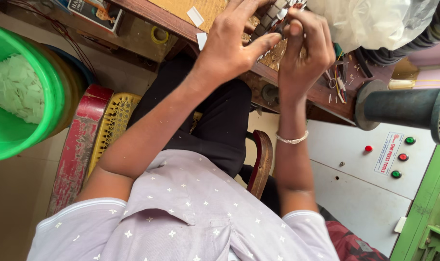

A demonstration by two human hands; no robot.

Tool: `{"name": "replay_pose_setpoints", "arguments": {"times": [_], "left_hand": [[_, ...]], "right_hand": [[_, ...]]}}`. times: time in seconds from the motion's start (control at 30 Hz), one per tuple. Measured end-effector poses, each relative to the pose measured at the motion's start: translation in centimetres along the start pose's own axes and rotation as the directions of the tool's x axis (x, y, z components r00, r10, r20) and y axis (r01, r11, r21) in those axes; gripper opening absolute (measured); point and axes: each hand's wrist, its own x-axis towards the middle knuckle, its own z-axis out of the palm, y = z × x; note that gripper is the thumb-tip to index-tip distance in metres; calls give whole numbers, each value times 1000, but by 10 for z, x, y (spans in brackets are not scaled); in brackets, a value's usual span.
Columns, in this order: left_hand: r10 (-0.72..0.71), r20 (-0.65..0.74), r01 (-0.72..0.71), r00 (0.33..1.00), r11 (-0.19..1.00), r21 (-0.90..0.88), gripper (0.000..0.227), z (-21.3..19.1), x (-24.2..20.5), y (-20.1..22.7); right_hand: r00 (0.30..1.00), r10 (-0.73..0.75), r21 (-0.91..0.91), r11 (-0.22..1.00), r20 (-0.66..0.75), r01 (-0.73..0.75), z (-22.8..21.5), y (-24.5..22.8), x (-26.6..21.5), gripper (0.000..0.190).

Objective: The person repeatedly picks small white rectangular pieces from a green bucket and places them into slots on a circular motor stator. They rotate the stator to access different slots and continue inserting pieces until the visible slots are filled.

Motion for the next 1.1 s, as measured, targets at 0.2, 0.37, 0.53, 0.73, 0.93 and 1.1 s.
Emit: {"name": "replay_pose_setpoints", "arguments": {"times": [0.2, 0.37, 0.53, 0.73, 0.93, 1.1], "left_hand": [[29, -118, 27, 993, 893, 448, 41, 26, 14, 11], [67, -134, 5, 989, 878, 478, 20, 42, 22, 0], [119, -140, -25, 983, 841, 541, 25, 43, 22, -3], [118, -135, -17, 984, 812, 584, 26, 44, 16, -1], [134, -178, -66, 975, 938, 341, 36, 30, 12, -1], [23, -195, 12, 981, 985, 175, 24, 24, 1, 5]], "right_hand": [[962, 218, 48, 976, -166, -213, 4, 17, -32, 19], [917, 351, 260, 918, -188, -299, 4, 10, -51, 23], [901, 380, 317, 898, -209, -305, 5, 0, -47, 24], [901, 375, 344, 893, -219, -288, 0, -2, -41, 24], [917, 354, 343, 897, -185, -278, -1, 8, -38, 23], [903, 394, 348, 882, -171, -318, 13, 18, -47, 21]]}}
